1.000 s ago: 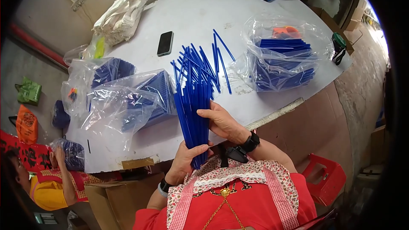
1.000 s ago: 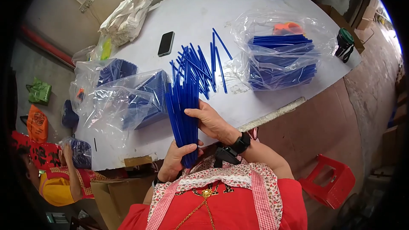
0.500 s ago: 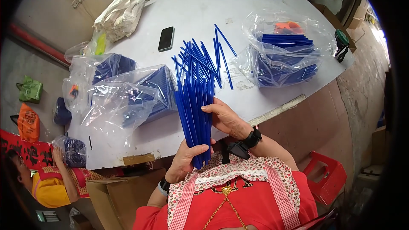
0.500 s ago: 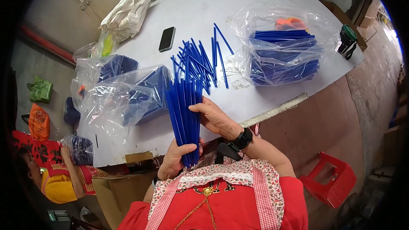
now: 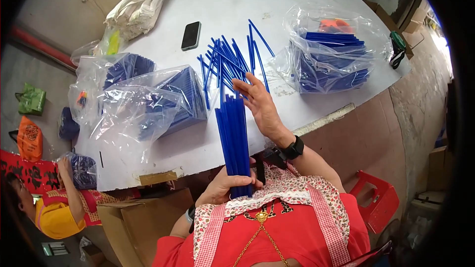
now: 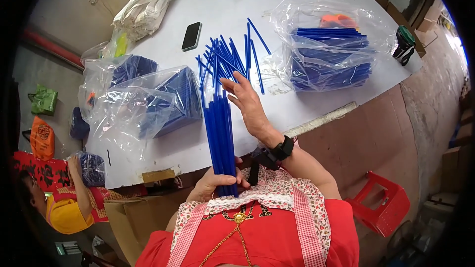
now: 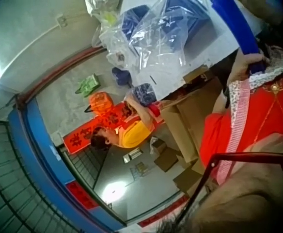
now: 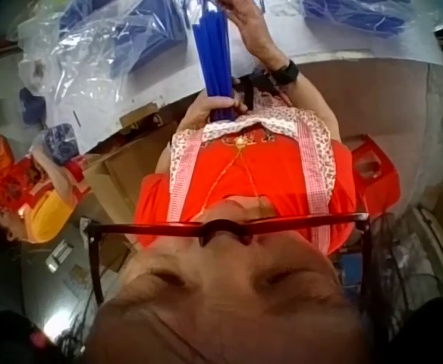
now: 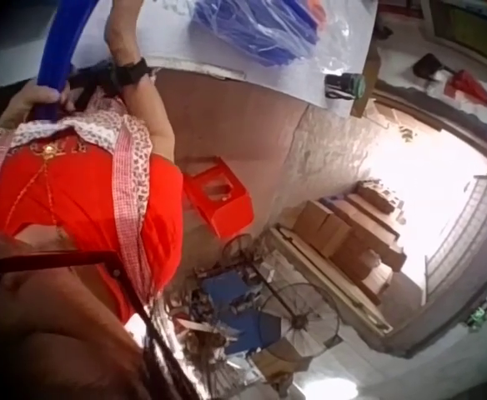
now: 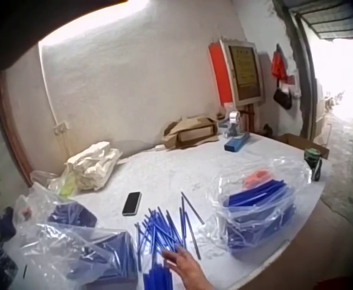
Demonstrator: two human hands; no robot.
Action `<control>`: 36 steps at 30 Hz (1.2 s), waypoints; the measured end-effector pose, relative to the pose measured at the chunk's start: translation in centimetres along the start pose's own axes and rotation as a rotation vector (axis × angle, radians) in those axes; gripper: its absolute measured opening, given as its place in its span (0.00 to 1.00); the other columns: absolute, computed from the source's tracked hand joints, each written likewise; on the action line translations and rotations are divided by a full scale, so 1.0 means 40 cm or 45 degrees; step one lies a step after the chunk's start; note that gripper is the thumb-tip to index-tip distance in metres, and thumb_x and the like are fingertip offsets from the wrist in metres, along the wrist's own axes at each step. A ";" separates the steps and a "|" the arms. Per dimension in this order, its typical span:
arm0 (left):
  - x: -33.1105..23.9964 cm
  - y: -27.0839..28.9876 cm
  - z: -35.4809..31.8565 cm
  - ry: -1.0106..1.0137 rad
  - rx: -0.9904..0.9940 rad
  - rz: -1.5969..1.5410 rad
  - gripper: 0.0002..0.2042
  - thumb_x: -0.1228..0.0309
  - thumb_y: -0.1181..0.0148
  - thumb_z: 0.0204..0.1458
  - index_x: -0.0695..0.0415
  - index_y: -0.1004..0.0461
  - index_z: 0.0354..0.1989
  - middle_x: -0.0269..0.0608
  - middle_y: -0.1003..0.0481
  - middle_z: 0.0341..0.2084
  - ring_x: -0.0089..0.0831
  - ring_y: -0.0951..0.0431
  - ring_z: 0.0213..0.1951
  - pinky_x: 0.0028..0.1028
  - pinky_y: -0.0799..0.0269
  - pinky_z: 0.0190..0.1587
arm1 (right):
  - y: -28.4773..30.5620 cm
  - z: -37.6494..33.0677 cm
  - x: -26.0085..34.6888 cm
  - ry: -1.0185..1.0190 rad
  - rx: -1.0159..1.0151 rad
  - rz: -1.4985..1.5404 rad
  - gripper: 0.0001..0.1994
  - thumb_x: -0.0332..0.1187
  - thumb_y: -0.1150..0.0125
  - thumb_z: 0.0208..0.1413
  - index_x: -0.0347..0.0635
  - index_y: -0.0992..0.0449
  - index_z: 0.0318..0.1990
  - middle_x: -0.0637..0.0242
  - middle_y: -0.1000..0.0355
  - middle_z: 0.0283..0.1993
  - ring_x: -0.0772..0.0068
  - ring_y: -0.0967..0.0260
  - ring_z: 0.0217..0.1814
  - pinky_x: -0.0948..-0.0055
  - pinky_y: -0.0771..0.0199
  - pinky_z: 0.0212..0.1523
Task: The person gathers blue plastic sticks by hand, aligns them into a bundle, and places the bundle into a clear plastic bag. They repeat this process, occasionally picking up stray sticks from the table to include in the bundles.
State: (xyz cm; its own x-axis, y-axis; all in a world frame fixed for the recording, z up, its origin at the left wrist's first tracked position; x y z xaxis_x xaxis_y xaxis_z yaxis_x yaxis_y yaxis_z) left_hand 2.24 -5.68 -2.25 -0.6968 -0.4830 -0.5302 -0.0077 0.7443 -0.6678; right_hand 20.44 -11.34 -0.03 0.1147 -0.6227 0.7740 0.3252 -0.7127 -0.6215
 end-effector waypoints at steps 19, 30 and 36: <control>-0.144 0.122 0.053 -0.406 -0.316 0.194 0.23 0.72 0.37 0.50 0.63 0.34 0.54 0.44 0.25 0.42 0.33 0.22 0.41 0.32 0.22 0.43 | -0.072 -0.085 -0.139 -0.572 0.053 0.597 0.18 0.26 0.48 0.55 0.36 0.34 0.54 0.60 0.29 0.49 0.69 0.30 0.50 0.66 0.27 0.54; -0.158 0.094 0.047 -0.424 -0.306 0.135 0.20 0.74 0.39 0.52 0.63 0.33 0.53 0.42 0.25 0.42 0.30 0.22 0.40 0.30 0.23 0.43 | -0.052 -0.085 -0.144 -0.609 0.024 0.644 0.21 0.29 0.53 0.54 0.34 0.36 0.57 0.56 0.31 0.53 0.63 0.31 0.53 0.62 0.31 0.58; -0.158 0.101 0.047 -0.442 -0.328 0.120 0.20 0.75 0.40 0.52 0.62 0.33 0.54 0.41 0.25 0.43 0.30 0.22 0.43 0.30 0.24 0.45 | -0.047 -0.087 -0.141 -0.623 0.014 0.650 0.25 0.29 0.50 0.52 0.34 0.38 0.59 0.54 0.32 0.56 0.61 0.33 0.57 0.60 0.34 0.61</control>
Point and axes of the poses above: each hand's wrist, its own z-axis towards the middle knuckle, its own y-axis out of the back of the hand, x = y × z, the point moved 10 cm from there along z, towards the middle knuckle
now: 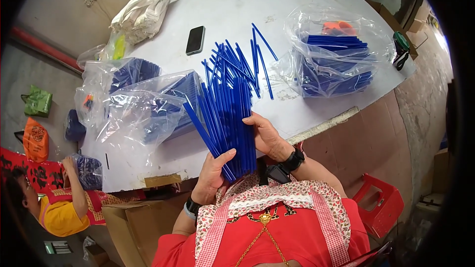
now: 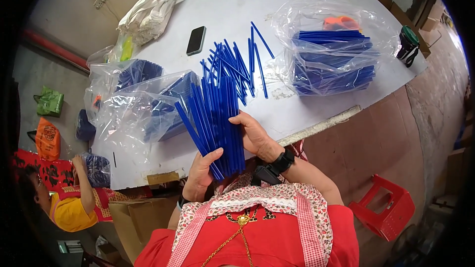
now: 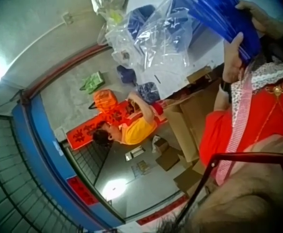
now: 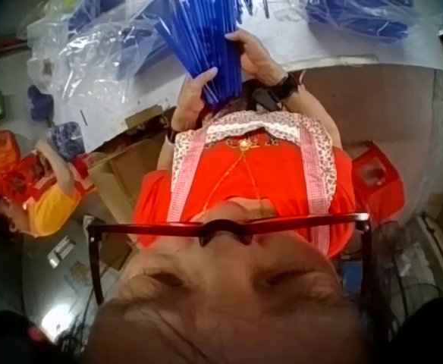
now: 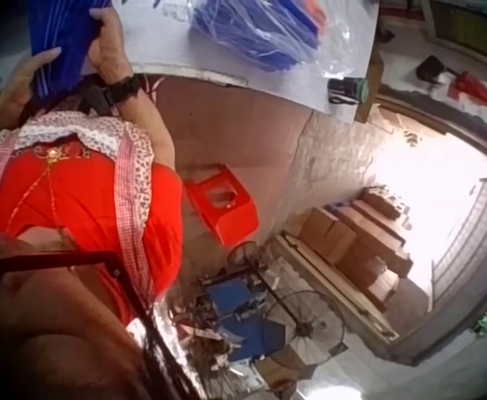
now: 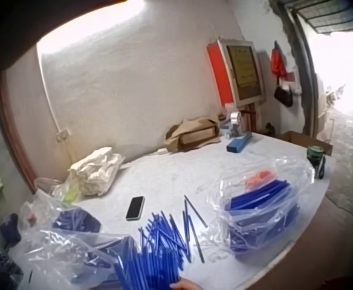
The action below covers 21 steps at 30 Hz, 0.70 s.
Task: The person gathers blue plastic sticks by hand, aligns them into a bundle, and places the bundle into a clear plastic bag. They repeat this process, occasionally picking up stray sticks from the table to include in the bundles.
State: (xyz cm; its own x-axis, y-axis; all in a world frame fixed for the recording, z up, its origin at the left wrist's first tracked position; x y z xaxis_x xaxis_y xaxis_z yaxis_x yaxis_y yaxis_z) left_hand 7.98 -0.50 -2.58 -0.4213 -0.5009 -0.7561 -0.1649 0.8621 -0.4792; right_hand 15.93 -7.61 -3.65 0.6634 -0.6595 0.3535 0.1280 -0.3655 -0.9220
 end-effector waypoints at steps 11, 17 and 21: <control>0.000 -0.003 -0.002 -0.021 0.014 0.031 0.19 0.76 0.39 0.52 0.61 0.32 0.53 0.41 0.25 0.44 0.30 0.23 0.43 0.31 0.24 0.47 | 0.008 0.001 -0.002 -0.016 0.046 0.078 0.26 0.28 0.50 0.51 0.33 0.39 0.60 0.52 0.32 0.56 0.59 0.32 0.57 0.58 0.33 0.60; 0.005 0.006 -0.004 0.009 -0.012 -0.023 0.19 0.74 0.40 0.53 0.61 0.32 0.53 0.41 0.24 0.43 0.30 0.22 0.43 0.31 0.24 0.47 | 0.016 0.003 -0.002 -0.005 0.041 0.078 0.26 0.28 0.50 0.51 0.32 0.39 0.60 0.51 0.33 0.58 0.58 0.33 0.57 0.58 0.34 0.61; 0.005 0.004 -0.004 0.014 -0.010 -0.046 0.18 0.74 0.41 0.54 0.61 0.32 0.53 0.41 0.24 0.42 0.30 0.22 0.42 0.31 0.24 0.46 | 0.011 0.003 0.002 0.014 0.059 0.061 0.27 0.28 0.50 0.51 0.32 0.40 0.61 0.49 0.35 0.60 0.57 0.35 0.60 0.57 0.35 0.61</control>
Point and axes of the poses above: each hand's wrist, its own z-axis towards the middle knuckle, its own y-axis out of the back of the hand, x = y × z, the point moved 10 cm from there along z, towards the middle knuckle
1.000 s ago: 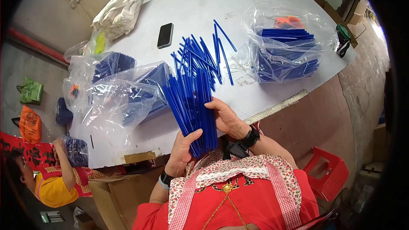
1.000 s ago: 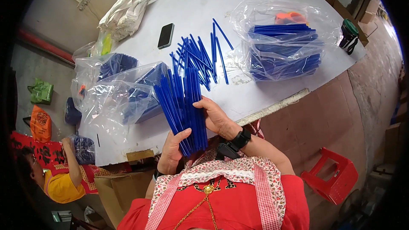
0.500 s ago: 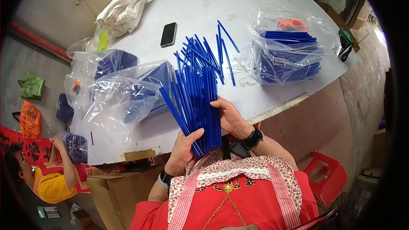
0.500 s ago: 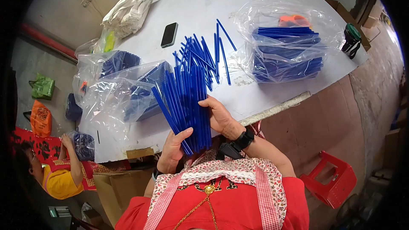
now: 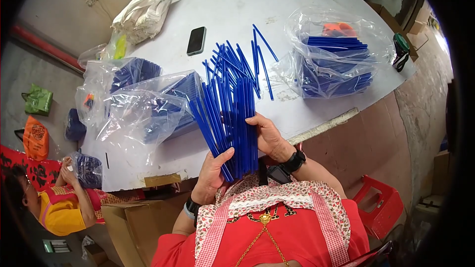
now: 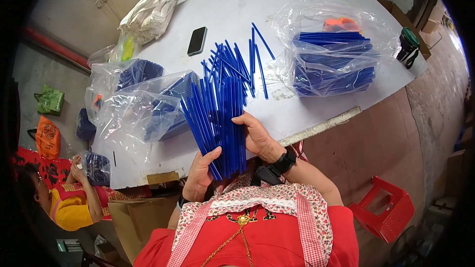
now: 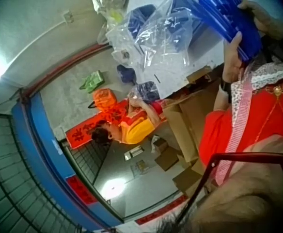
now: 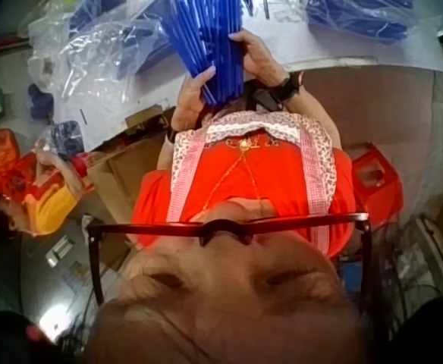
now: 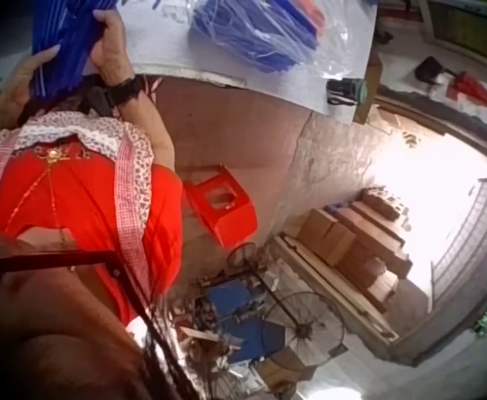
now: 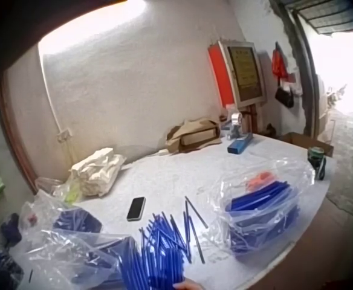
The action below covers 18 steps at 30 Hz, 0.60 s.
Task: The person gathers blue plastic sticks by hand, aligns them into a bundle, and places the bundle into a clear plastic bag. They repeat this process, occasionally picking up stray sticks from the table to include in the bundles.
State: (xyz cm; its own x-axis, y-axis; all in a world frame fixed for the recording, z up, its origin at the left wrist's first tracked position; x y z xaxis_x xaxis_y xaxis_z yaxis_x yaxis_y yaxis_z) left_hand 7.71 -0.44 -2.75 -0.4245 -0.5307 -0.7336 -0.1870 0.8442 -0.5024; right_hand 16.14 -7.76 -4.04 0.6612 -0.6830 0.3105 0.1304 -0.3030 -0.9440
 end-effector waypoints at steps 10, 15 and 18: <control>0.016 0.028 0.006 0.024 -0.038 -0.027 0.17 0.74 0.42 0.54 0.61 0.32 0.53 0.41 0.24 0.42 0.29 0.22 0.41 0.31 0.23 0.45 | -0.032 -0.006 0.004 -0.010 0.137 0.088 0.28 0.28 0.52 0.51 0.30 0.43 0.62 0.47 0.39 0.63 0.55 0.39 0.64 0.55 0.36 0.62; 0.022 -0.022 0.006 -0.111 -0.036 0.084 0.18 0.76 0.39 0.52 0.62 0.32 0.52 0.40 0.24 0.40 0.28 0.22 0.40 0.29 0.24 0.44 | -0.007 -0.014 0.000 0.119 -0.193 -0.224 0.23 0.27 0.55 0.55 0.32 0.38 0.59 0.53 0.30 0.52 0.63 0.30 0.52 0.64 0.29 0.56; 0.025 -0.028 0.009 -0.152 -0.016 0.182 0.19 0.77 0.37 0.50 0.62 0.31 0.51 0.40 0.24 0.39 0.28 0.22 0.39 0.28 0.24 0.43 | -0.048 -0.044 0.008 0.349 -0.176 -0.711 0.22 0.29 0.51 0.54 0.32 0.35 0.57 0.54 0.29 0.50 0.68 0.30 0.49 0.68 0.27 0.50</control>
Point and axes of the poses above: each hand's wrist, its own z-axis towards the middle knuckle, its own y-axis out of the back of the hand, x = y × z, the point moved 10 cm from there along z, towards the middle knuckle
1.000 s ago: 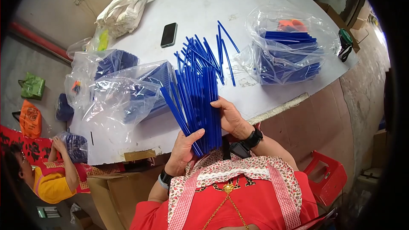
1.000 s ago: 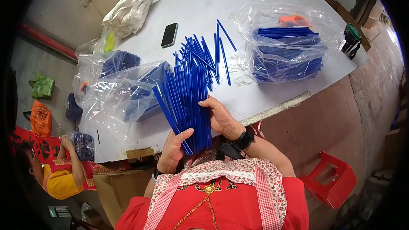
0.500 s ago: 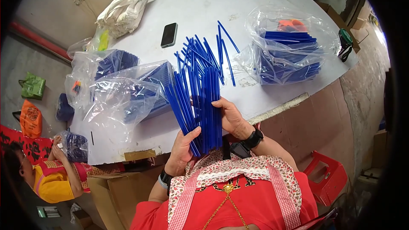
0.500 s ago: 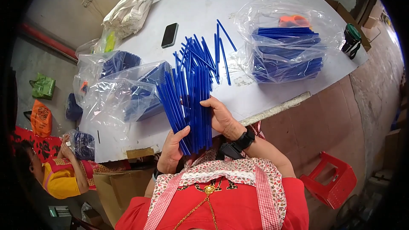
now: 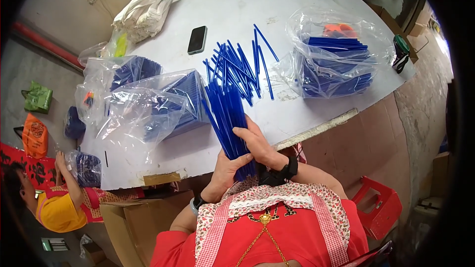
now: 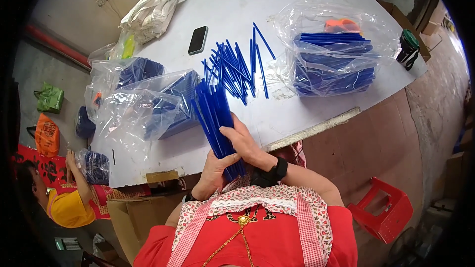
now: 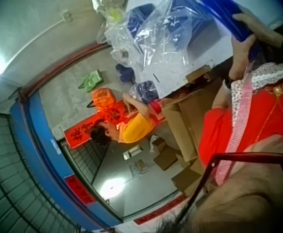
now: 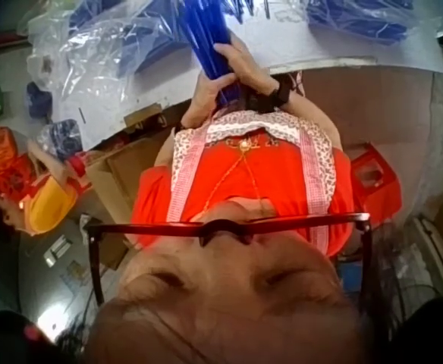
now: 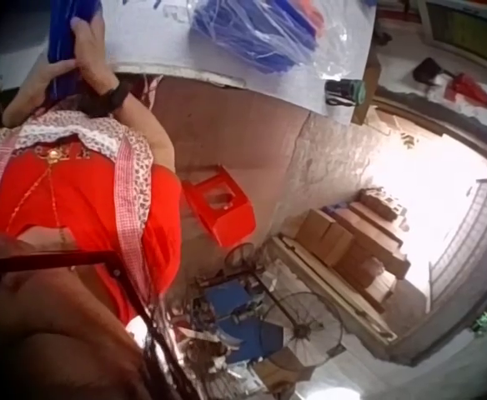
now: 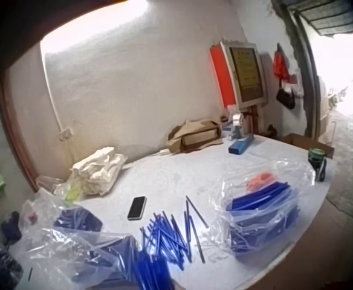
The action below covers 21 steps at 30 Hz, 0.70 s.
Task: The person gathers blue plastic sticks by hand, aligns them into a bundle, and places the bundle into a clear plastic bag. They repeat this process, occasionally picking up stray sticks from the table to include in the bundles.
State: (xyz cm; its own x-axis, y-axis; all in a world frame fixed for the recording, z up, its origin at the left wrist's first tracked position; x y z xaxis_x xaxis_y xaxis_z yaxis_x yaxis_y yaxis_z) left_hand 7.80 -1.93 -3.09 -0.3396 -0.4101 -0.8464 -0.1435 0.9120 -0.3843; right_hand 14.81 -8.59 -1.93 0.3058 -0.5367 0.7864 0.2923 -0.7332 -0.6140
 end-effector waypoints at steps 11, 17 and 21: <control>0.118 -0.166 -0.115 0.513 0.746 -0.094 0.16 0.80 0.35 0.45 0.64 0.29 0.44 0.44 0.24 0.36 0.31 0.22 0.39 0.26 0.24 0.41 | -0.039 -0.177 0.042 -0.225 0.507 -0.172 0.20 0.32 0.37 0.45 0.35 0.28 0.47 0.60 0.26 0.43 0.72 0.29 0.44 0.73 0.29 0.49; 0.173 -0.228 -0.110 0.529 0.849 0.361 0.18 0.80 0.34 0.43 0.63 0.29 0.44 0.44 0.24 0.36 0.33 0.23 0.41 0.29 0.26 0.44 | 0.040 -0.287 0.100 -0.110 0.307 0.058 0.18 0.28 0.37 0.43 0.36 0.27 0.45 0.64 0.26 0.39 0.76 0.28 0.41 0.75 0.27 0.44; 0.223 -0.286 -0.100 0.546 0.905 0.554 0.23 0.80 0.34 0.43 0.63 0.32 0.49 0.44 0.25 0.38 0.33 0.23 0.43 0.29 0.27 0.47 | 0.098 -0.345 0.172 0.176 0.174 -0.224 0.15 0.27 0.36 0.43 0.36 0.27 0.41 0.65 0.26 0.36 0.77 0.29 0.40 0.75 0.28 0.43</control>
State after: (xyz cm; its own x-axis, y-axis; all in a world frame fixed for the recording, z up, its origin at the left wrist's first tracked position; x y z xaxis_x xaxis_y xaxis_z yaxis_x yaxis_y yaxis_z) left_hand 2.69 -15.98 -4.79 -0.5641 0.1336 -0.8149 0.6305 0.7068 -0.3206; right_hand 5.53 -20.91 2.00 0.1157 -0.4647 0.8779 0.4526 -0.7621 -0.4630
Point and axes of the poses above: each hand's wrist, its own z-axis towards the middle knuckle, its own y-axis out of the back of the hand, x = y × z, the point moved 10 cm from there along z, towards the middle knuckle
